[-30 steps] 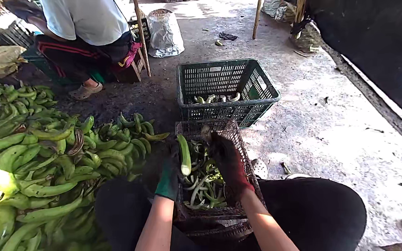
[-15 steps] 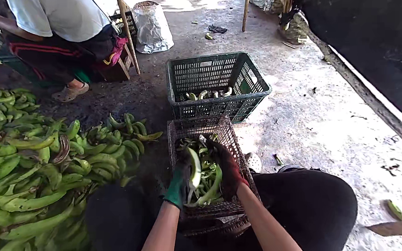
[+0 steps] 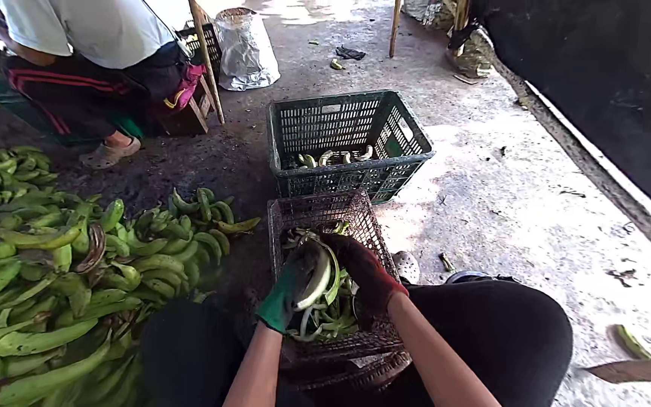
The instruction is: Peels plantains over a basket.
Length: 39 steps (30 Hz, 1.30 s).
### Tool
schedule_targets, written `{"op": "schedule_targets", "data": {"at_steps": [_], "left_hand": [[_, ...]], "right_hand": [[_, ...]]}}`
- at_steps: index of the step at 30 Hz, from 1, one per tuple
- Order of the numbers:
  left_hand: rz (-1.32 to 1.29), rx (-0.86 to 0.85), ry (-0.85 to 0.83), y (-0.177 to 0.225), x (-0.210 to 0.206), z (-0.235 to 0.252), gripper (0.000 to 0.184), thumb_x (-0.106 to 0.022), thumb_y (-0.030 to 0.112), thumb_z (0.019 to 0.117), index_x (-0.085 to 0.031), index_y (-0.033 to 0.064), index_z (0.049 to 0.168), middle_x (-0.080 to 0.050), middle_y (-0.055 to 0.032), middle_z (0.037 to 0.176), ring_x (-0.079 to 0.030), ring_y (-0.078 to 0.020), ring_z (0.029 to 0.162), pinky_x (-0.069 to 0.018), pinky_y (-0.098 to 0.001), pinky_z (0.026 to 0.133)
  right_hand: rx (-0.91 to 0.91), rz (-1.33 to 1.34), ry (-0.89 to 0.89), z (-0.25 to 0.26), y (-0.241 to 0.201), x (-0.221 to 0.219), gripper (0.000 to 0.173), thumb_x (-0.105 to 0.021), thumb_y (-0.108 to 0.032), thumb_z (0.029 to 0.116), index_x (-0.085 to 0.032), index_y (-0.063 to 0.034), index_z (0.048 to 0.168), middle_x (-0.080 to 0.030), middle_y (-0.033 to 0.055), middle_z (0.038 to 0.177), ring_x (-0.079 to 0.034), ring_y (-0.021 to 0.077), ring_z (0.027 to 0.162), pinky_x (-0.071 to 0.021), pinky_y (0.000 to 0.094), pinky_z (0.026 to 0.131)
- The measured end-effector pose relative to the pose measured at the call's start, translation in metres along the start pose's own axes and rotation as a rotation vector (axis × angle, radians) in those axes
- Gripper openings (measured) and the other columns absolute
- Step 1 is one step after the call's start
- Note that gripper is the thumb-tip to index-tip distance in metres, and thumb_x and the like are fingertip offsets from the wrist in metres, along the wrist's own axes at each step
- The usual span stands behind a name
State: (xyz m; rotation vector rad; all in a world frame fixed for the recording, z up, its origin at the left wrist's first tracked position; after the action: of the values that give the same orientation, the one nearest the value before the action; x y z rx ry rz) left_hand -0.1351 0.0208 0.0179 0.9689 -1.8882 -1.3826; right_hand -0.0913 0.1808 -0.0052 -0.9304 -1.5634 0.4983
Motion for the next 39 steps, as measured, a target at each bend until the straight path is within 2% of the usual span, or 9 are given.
{"op": "schedule_targets", "data": {"at_steps": [4, 7, 11, 14, 17, 21, 25, 30, 39], "left_hand": [[0.097, -0.006, -0.289, -0.014, 0.004, -0.013, 0.023, -0.054, 0.02, 0.1017, -0.065, 0.0041, 0.114, -0.064, 0.0034, 0.092, -0.06, -0.0008, 0.082, -0.0531, -0.0228, 0.079], [-0.146, 0.042, -0.004, -0.017, 0.015, -0.012, 0.033, -0.046, 0.017, 0.106, -0.058, -0.0031, 0.129, -0.066, -0.0088, 0.107, -0.063, -0.0095, 0.093, -0.0545, -0.0298, 0.086], [-0.761, 0.014, 0.335, -0.026, 0.022, -0.002, 0.04, -0.025, 0.029, 0.1125, -0.057, 0.006, 0.116, -0.065, -0.0035, 0.086, -0.064, -0.0085, 0.073, -0.0568, -0.0263, 0.065], [-0.766, -0.04, 0.253, -0.024, 0.017, -0.009, 0.038, -0.023, 0.02, 0.1131, -0.054, 0.0002, 0.126, -0.063, -0.0071, 0.099, -0.061, -0.0086, 0.086, -0.0537, -0.0229, 0.078], [-0.904, 0.079, 0.176, -0.021, -0.001, 0.003, 0.036, -0.028, 0.029, 0.1119, -0.057, 0.0085, 0.11, -0.065, -0.0034, 0.078, -0.065, -0.0101, 0.064, -0.056, -0.0256, 0.054], [-0.696, 0.046, 0.288, -0.01, 0.013, 0.011, 0.029, -0.033, 0.023, 0.1117, -0.053, 0.004, 0.122, -0.062, -0.0022, 0.085, -0.061, -0.0053, 0.068, -0.0535, -0.0208, 0.059], [-0.445, 0.044, 0.153, -0.011, 0.005, -0.006, 0.038, -0.031, 0.022, 0.1123, -0.05, -0.0003, 0.137, -0.062, -0.0053, 0.108, -0.059, -0.0032, 0.089, -0.0516, -0.0204, 0.079], [-0.802, 0.16, -0.065, -0.007, 0.009, -0.007, 0.043, -0.031, 0.035, 0.1114, -0.061, 0.0036, 0.111, -0.062, -0.0061, 0.069, -0.059, -0.0118, 0.051, -0.0524, -0.025, 0.045], [-0.746, 0.091, 0.138, -0.023, 0.035, -0.004, 0.031, -0.037, 0.024, 0.1107, -0.061, 0.0036, 0.115, -0.067, -0.0054, 0.084, -0.065, -0.0103, 0.07, -0.0571, -0.0256, 0.062]], "right_hand": [[-0.009, 0.001, -0.117, 0.008, 0.02, -0.022, 0.038, -0.044, -0.027, 0.1077, -0.06, -0.0271, 0.142, -0.063, 0.0048, 0.14, -0.059, 0.0219, 0.13, -0.0435, 0.0528, 0.111], [0.041, 0.204, 0.112, 0.001, 0.017, -0.015, 0.039, -0.047, -0.023, 0.1061, -0.061, -0.0177, 0.142, -0.062, 0.0076, 0.139, -0.058, 0.0189, 0.13, -0.0447, 0.043, 0.113], [0.199, -0.063, 0.279, -0.047, -0.031, -0.023, 0.046, -0.064, -0.014, 0.0913, -0.068, -0.0227, 0.136, -0.067, 0.0172, 0.126, -0.062, 0.0393, 0.118, -0.046, 0.0633, 0.101], [0.394, -0.21, 0.479, -0.065, -0.044, -0.028, 0.039, -0.068, -0.017, 0.0821, -0.077, -0.0254, 0.119, -0.072, 0.0147, 0.112, -0.066, 0.0428, 0.106, -0.0484, 0.0675, 0.09], [0.32, -0.238, 0.429, -0.059, -0.049, -0.012, 0.042, -0.067, -0.011, 0.0865, -0.075, -0.0267, 0.124, -0.071, 0.0179, 0.118, -0.065, 0.0456, 0.111, -0.0457, 0.0691, 0.094], [0.394, -0.297, 0.46, -0.063, -0.051, -0.01, 0.038, -0.062, -0.019, 0.0863, -0.077, -0.0254, 0.121, -0.072, 0.0167, 0.11, -0.067, 0.0436, 0.102, -0.0475, 0.0668, 0.087], [-0.029, -0.139, 0.162, -0.03, -0.041, -0.013, 0.04, -0.05, -0.024, 0.1037, -0.062, -0.0291, 0.142, -0.067, 0.0114, 0.129, -0.064, 0.0316, 0.118, -0.0488, 0.0564, 0.1], [-0.228, 0.225, 0.103, -0.015, -0.004, -0.015, 0.039, -0.043, -0.023, 0.109, -0.055, -0.0111, 0.145, -0.063, 0.0139, 0.135, -0.063, 0.024, 0.121, -0.0488, 0.0471, 0.104], [0.424, -0.287, 0.26, -0.068, -0.058, -0.036, 0.04, -0.066, -0.02, 0.088, -0.074, -0.0301, 0.126, -0.072, 0.0154, 0.111, -0.068, 0.0412, 0.101, -0.0519, 0.065, 0.084]]}}
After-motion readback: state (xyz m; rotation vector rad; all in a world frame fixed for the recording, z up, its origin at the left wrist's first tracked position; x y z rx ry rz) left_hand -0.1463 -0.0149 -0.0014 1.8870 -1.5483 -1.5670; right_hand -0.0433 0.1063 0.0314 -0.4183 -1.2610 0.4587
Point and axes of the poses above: each hand's wrist, its own z-axis towards the middle knuckle, its own x-axis out of the back of the hand, y = z × x, the point moved 6 cm from there along z, towards the middle knuckle
